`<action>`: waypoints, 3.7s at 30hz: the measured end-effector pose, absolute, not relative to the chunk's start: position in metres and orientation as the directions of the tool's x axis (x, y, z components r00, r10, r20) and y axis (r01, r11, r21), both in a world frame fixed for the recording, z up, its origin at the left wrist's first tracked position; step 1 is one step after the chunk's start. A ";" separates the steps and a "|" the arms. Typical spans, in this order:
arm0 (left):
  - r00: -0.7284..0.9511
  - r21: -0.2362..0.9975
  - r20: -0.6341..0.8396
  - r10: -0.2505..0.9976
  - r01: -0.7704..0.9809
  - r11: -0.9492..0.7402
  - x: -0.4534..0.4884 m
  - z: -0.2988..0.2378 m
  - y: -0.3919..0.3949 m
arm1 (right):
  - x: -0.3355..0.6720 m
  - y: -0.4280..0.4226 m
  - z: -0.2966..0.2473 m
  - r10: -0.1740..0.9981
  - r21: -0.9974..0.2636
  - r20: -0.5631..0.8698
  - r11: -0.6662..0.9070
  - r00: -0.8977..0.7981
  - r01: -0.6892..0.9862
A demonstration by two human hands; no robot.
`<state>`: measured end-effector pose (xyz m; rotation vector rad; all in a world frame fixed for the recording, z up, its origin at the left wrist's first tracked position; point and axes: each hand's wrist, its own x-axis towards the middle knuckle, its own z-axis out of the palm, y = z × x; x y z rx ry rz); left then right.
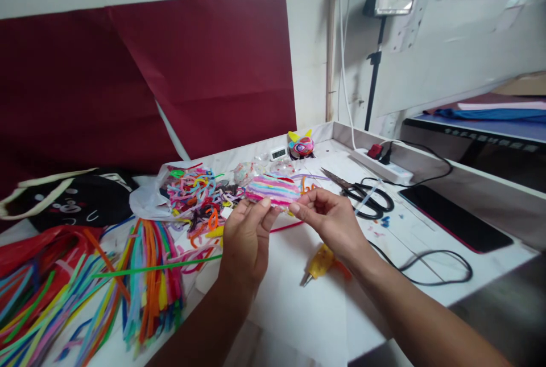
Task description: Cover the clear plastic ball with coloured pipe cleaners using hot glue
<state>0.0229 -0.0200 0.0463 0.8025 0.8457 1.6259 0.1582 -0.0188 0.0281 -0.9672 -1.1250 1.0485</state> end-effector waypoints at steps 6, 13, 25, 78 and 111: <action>-0.192 0.835 0.076 0.978 -0.524 -0.167 0.021 0.051 -0.021 | 0.160 -0.019 0.036 0.983 -0.954 0.164 0.178 0.076 -0.242; -0.177 0.805 0.058 0.983 -0.574 -0.151 0.020 0.055 -0.024 | 0.161 -0.023 0.038 0.990 -0.943 0.138 0.144 0.044 -0.299; -0.174 0.812 0.093 0.980 -0.557 -0.175 0.022 0.059 -0.027 | 0.162 -0.028 0.046 0.989 -0.968 0.093 0.118 0.118 -0.224; 0.051 0.774 -0.052 0.997 -0.629 0.073 0.028 0.062 -0.037 | 0.157 -0.022 0.016 0.970 -0.906 0.228 0.243 0.084 -0.346; -0.131 0.839 0.089 0.987 -0.525 -0.145 0.030 0.045 -0.024 | 0.152 -0.029 0.013 0.946 -0.958 0.250 0.273 0.207 -0.088</action>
